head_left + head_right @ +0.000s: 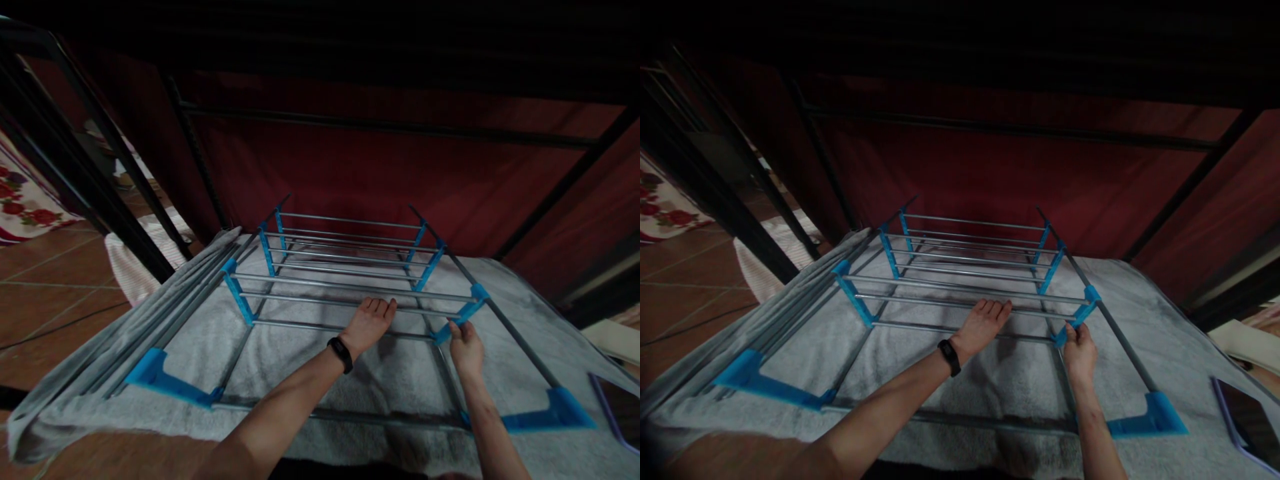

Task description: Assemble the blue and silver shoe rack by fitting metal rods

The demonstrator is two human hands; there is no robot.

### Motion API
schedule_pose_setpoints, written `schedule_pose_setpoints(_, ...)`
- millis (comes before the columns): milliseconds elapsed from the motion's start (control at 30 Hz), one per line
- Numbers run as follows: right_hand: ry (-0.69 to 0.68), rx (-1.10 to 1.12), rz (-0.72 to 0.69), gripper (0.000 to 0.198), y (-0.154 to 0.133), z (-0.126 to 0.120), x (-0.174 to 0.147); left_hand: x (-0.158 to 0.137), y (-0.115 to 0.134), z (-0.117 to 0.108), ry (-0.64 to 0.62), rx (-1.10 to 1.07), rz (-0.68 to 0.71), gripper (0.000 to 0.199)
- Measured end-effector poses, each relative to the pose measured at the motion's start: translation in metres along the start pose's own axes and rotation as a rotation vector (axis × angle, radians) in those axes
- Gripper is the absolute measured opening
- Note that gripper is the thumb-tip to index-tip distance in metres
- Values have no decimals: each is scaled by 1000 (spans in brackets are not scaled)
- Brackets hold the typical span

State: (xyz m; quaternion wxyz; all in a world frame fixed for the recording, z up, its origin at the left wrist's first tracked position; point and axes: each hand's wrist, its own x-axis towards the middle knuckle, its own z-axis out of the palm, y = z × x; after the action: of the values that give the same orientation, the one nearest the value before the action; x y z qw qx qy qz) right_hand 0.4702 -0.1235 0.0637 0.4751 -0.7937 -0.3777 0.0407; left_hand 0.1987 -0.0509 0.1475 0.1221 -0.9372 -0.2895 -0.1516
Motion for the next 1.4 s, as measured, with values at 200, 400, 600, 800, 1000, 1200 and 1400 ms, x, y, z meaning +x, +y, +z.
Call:
schedule_pose_setpoints(200, 14, 114, 4, 48, -4, 1, -1, 0, 0, 3, 14, 21, -4, 42)
schedule_pose_setpoints(400, 76, 285, -5, 46, -8, 5, 8, 0, -2, 5, 41, 95, 15, 42)
schedule_pose_setpoints(600, 55, 288, -30, 42, -7, 6, 14, 4, -7, 7, 30, 63, 37, 37)
schedule_pose_setpoints(800, 65, 293, -51, 39, -17, 5, 11, 8, -13, 11, 22, 13, 29, 31)
schedule_pose_setpoints(1000, 69, 320, -50, 34, -22, 5, 12, 8, -16, 12, 36, 13, 29, 33)
schedule_pose_setpoints(1200, 47, 324, -66, 32, -20, 5, 13, 7, -16, 7, 8, 3, 37, 36)
schedule_pose_setpoints(1400, 43, 352, -41, 35, -14, 10, 11, 6, -15, 9, 18, -21, 29, 37)
